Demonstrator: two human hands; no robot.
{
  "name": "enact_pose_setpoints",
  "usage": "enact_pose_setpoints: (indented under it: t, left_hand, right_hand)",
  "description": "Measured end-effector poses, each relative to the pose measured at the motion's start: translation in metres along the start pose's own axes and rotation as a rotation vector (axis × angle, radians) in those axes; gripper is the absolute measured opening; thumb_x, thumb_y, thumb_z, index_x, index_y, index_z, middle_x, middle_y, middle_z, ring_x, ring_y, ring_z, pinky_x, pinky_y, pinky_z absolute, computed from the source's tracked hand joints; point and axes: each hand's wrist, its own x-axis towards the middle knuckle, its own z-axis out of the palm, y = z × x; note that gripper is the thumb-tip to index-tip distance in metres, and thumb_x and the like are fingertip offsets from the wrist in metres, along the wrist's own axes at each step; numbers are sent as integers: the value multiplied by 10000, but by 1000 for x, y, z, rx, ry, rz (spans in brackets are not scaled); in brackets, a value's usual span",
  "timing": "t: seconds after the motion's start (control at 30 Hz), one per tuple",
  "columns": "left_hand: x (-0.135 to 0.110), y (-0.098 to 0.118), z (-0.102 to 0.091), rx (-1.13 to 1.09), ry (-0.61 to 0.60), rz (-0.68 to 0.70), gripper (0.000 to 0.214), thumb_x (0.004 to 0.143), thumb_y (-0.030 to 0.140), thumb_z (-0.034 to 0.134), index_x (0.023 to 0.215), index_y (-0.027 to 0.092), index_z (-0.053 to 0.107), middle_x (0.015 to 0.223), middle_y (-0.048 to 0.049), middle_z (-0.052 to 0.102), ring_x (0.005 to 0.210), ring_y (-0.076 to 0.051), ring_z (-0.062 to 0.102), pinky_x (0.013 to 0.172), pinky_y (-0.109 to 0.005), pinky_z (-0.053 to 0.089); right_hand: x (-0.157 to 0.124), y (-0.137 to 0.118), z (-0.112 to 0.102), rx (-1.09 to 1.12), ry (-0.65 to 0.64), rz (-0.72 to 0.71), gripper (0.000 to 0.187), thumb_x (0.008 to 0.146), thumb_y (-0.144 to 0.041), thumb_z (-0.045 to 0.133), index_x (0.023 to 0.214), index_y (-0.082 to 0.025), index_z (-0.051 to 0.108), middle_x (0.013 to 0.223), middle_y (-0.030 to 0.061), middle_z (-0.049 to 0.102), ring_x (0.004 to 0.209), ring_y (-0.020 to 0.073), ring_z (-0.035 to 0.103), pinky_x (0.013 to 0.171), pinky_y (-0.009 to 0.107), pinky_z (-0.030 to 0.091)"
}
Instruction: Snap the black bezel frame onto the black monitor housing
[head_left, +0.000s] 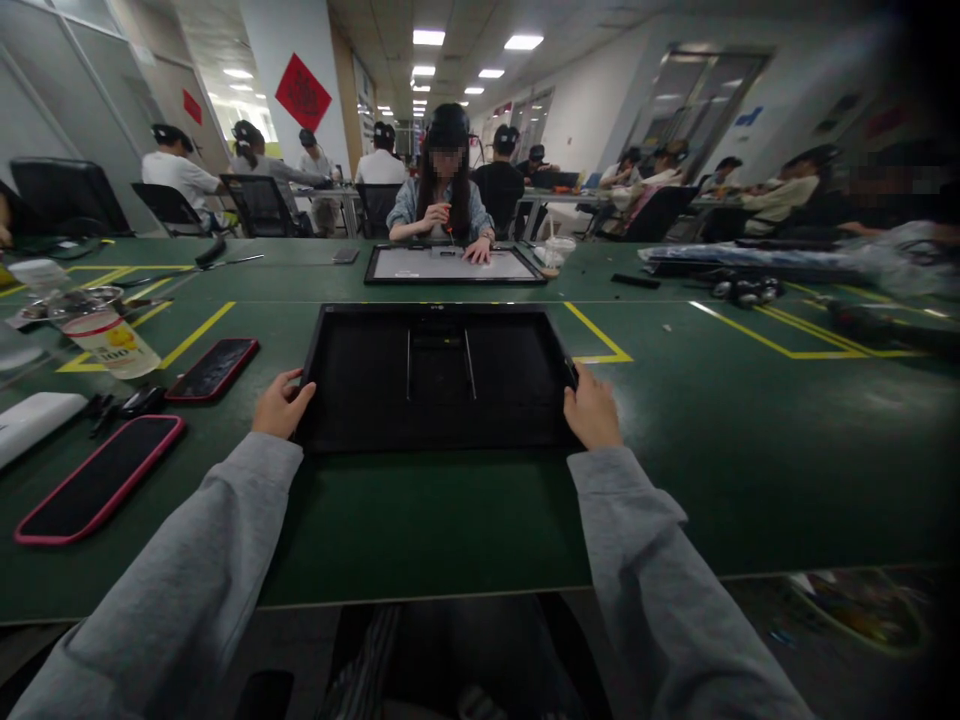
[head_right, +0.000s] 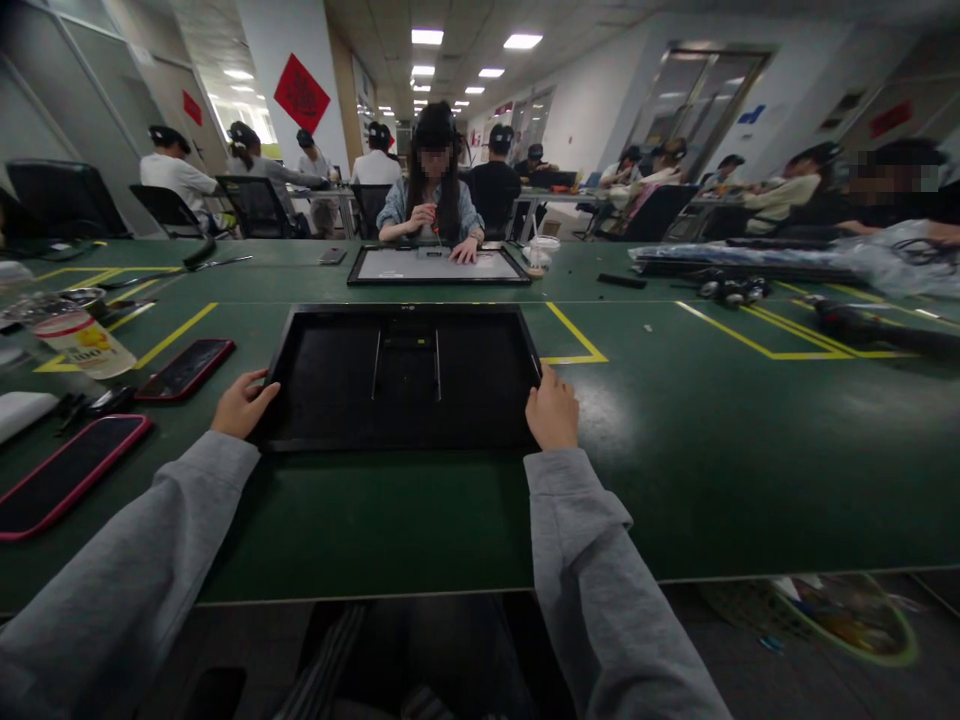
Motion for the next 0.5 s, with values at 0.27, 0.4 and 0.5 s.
enact_pose_setpoints:
  t: [0.27,0.4,0.5]
  left_hand:
    - [3,7,-5,265,17,251,534,826,403,539,1297,153,558,1283,-133,626,1266,-295,529,1084,-478,399]
    - [-2,24,-18,369,309,507,540,883,354,467,1380,143,475,1416,-151,517,1423,-271,333,1168,-485,267]
    - [-14,36,-26,351,594,598,591,914,348,438,1453,121,350,1500,-157,412,1438,-262,301,1182,-493,223]
  right_hand:
    - [3,-1,-11,85,-43,62,573,922,-217,347,1487,-136,393,1096,190,671,926,304,645,817,454,481]
    - [4,-13,-28,236,212,-25,607,949,-225,284,1554,-180,249,1257,166,608,1107,282,598,917,456,467]
    - [2,-25,-43,260,395,-82,613,973,-216,183,1577,-166,92,1422,179,468,1299,281,471,1029,503,396]
